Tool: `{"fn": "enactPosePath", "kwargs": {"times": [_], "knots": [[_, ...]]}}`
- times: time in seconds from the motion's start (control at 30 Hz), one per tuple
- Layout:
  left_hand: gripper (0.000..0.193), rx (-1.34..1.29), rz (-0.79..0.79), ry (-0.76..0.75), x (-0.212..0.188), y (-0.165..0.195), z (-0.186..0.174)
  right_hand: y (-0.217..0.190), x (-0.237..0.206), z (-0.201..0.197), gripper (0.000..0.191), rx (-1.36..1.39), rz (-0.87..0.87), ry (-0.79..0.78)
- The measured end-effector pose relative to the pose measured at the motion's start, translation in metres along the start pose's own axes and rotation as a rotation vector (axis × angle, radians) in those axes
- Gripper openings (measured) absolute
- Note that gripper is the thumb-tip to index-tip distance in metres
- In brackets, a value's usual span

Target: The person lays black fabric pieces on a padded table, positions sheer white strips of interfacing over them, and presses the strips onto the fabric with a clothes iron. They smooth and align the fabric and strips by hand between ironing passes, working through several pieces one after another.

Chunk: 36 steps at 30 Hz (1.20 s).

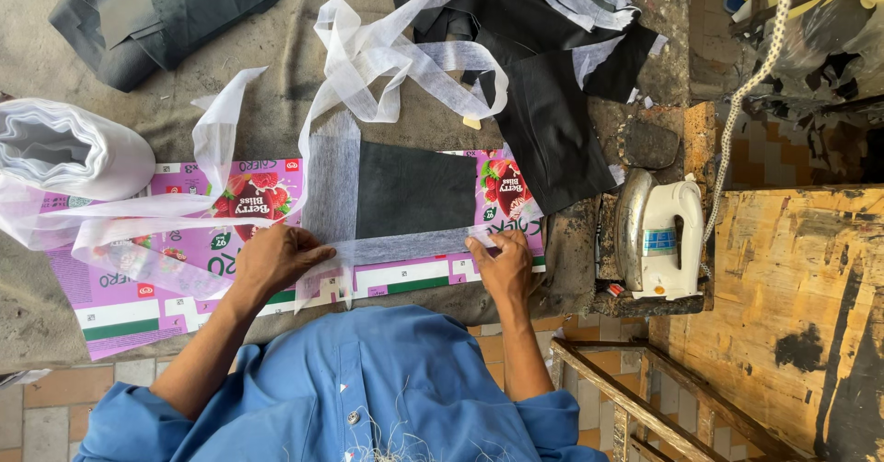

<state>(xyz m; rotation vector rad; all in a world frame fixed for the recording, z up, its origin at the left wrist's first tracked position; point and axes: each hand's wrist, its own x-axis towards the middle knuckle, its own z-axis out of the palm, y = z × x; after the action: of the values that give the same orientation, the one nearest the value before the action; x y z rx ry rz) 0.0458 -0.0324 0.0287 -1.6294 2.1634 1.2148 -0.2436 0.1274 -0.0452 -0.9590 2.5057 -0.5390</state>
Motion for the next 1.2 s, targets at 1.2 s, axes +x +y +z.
{"fn": "enactPosePath", "kwargs": {"times": [1.2], "knots": [[0.033,0.04,-0.069,0.023,0.011,-0.019,0.011,0.129,0.094,-0.195,0.072,-0.346,0.087,0.506]]}}
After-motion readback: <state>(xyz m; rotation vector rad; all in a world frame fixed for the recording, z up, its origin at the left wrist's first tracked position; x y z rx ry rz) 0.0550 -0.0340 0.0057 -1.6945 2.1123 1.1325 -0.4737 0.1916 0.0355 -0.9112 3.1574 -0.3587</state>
